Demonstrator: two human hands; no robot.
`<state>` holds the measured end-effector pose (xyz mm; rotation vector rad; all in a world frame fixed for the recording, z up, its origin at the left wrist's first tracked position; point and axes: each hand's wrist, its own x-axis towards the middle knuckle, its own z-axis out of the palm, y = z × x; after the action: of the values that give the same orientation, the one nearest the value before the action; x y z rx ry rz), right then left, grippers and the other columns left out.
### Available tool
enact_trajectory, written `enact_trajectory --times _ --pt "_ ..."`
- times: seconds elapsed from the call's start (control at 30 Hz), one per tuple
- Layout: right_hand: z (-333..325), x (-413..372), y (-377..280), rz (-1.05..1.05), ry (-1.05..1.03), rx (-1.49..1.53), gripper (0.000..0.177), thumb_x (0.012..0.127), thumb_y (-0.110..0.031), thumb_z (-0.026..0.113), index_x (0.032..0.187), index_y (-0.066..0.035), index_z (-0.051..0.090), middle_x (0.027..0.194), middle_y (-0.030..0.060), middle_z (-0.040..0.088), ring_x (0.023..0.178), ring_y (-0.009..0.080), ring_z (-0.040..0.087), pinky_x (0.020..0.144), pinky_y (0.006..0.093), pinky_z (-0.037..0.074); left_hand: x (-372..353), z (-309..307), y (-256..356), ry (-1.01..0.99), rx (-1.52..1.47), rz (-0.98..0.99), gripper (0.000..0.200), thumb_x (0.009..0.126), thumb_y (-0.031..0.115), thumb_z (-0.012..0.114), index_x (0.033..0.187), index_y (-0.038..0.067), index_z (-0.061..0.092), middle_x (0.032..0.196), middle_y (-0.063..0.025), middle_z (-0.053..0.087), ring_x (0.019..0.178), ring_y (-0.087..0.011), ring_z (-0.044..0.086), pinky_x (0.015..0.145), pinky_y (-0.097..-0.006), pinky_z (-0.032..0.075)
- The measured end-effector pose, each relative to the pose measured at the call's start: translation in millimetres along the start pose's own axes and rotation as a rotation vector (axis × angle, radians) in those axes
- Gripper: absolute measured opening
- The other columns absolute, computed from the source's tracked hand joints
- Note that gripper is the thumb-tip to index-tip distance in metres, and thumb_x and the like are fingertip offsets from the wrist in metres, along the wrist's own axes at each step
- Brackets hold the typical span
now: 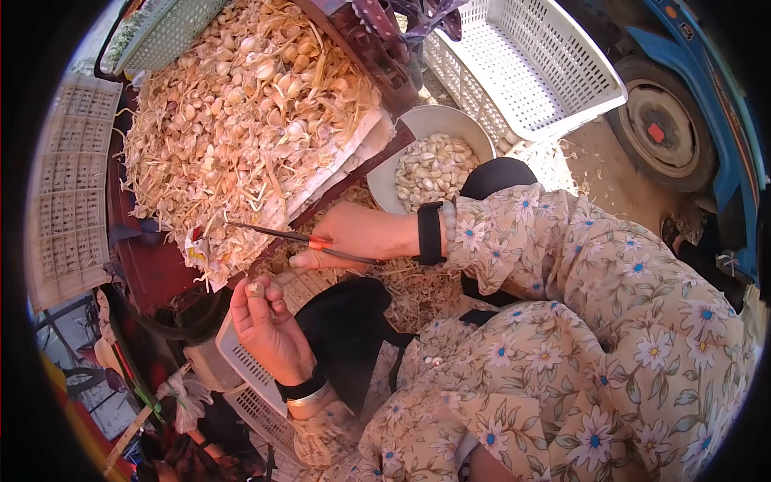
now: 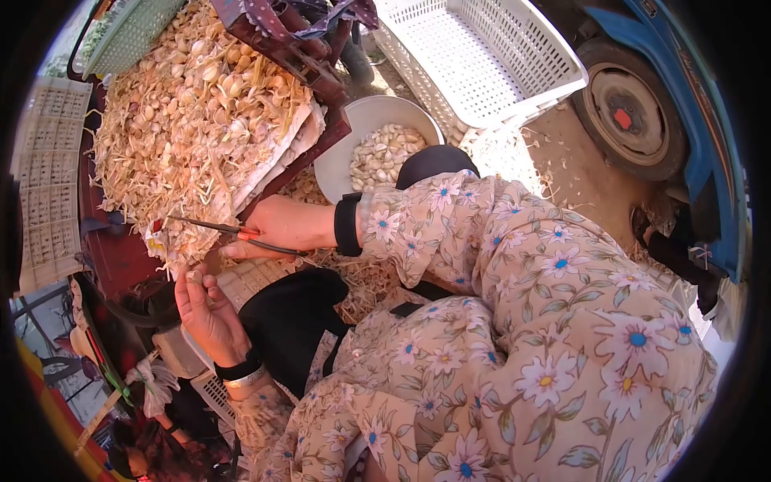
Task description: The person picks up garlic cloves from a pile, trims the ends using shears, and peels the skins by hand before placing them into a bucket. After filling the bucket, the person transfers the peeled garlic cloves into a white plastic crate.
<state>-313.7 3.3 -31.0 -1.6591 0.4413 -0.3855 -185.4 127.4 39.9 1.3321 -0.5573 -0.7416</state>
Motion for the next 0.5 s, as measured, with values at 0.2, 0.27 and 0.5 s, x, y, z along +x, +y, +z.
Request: enact_trajectory --times 0.2,0.27,0.5 --pt "-11 3 6 -0.104 0.222 0.018 0.054 0.081 -0.053 0.052 0.062 -0.003 0.050 0.053 0.0084 0.045 0.052 0.0193 0.044 0.051 0.0311 0.038 -2 -63 13 0.106 0.278 0.019 0.018 0.089 0.013 0.051 0.103 0.002 0.048 0.083 -0.0079 0.058 0.058 -0.0046 0.045 0.045 -0.0141 0.033" --pt "-24 -5 -10 -0.087 0.188 0.078 0.050 0.082 -0.051 0.051 0.070 -0.003 0.051 0.061 0.0118 0.051 0.058 0.0261 0.050 0.057 0.0350 0.040 -12 -108 18 0.271 0.416 -0.021 0.013 0.089 0.012 0.049 0.097 0.008 0.041 0.075 -0.0051 0.055 0.052 -0.0040 0.043 0.042 -0.0139 0.031" --pt "-33 7 6 0.082 0.304 0.294 0.059 0.078 -0.056 0.054 0.051 -0.004 0.049 0.047 0.0039 0.047 0.047 0.0145 0.048 0.048 0.0290 0.038 -16 -327 1 -0.053 1.875 -0.362 0.035 0.071 0.002 0.061 0.105 -0.004 0.056 0.095 -0.0201 0.061 0.084 -0.0235 0.061 0.072 -0.0309 0.048"
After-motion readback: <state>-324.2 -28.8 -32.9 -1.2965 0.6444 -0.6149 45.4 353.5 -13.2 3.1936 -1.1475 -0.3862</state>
